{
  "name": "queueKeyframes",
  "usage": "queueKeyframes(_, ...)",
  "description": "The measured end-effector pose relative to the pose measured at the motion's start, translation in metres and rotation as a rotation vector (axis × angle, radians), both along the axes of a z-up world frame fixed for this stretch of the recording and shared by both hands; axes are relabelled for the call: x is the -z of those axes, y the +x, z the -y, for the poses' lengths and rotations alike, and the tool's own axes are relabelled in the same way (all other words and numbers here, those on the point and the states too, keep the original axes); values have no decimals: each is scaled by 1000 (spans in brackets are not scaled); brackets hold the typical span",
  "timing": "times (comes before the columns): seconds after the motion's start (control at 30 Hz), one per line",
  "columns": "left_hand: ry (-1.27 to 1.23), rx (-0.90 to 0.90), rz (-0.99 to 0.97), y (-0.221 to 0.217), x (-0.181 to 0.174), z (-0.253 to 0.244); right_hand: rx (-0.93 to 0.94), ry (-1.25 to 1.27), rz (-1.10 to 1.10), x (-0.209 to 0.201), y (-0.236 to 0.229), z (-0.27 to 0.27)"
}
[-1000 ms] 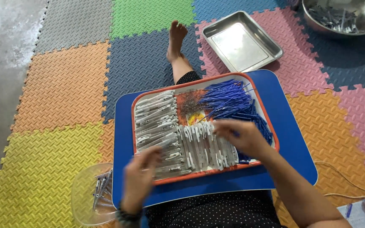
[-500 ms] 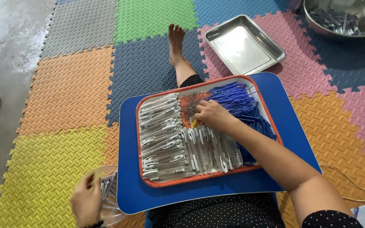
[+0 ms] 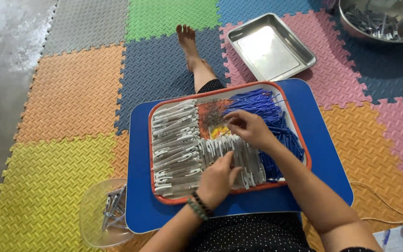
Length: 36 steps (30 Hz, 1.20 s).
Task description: Assembling pens by joining barrels and caps on a small table while sitting on the floor.
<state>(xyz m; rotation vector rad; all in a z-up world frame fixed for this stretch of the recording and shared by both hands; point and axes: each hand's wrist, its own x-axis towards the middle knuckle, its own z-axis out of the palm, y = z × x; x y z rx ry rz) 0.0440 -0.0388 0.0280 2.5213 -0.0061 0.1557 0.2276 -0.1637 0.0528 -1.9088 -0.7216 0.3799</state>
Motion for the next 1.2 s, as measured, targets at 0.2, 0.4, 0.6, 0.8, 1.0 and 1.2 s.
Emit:
queueKeyframes(0.2, 317, -71, -71, 19, 17, 10, 175, 170, -52, 27, -22, 35)
queueKeyframes(0.4, -98, -70, -104, 20, -7, -1, 186, 246, -58, 8, -29, 51)
queueKeyframes(0.6, -906, -100, -7, -2, -22, -10, 230, 366, -88, -17, -42, 52)
queueKeyframes(0.8, -1015, -49, -119, -29, -41, -19, 95, 503, -131, -42, -63, 40)
queueKeyframes(1.0, -1078, -54, -125, -34, -28, -23, 44, 525, -187, -36, -67, 36)
queueKeyframes(1.2, -1146, -80, -120, -36, -22, -25, 27, 507, -169, -41, -67, 37)
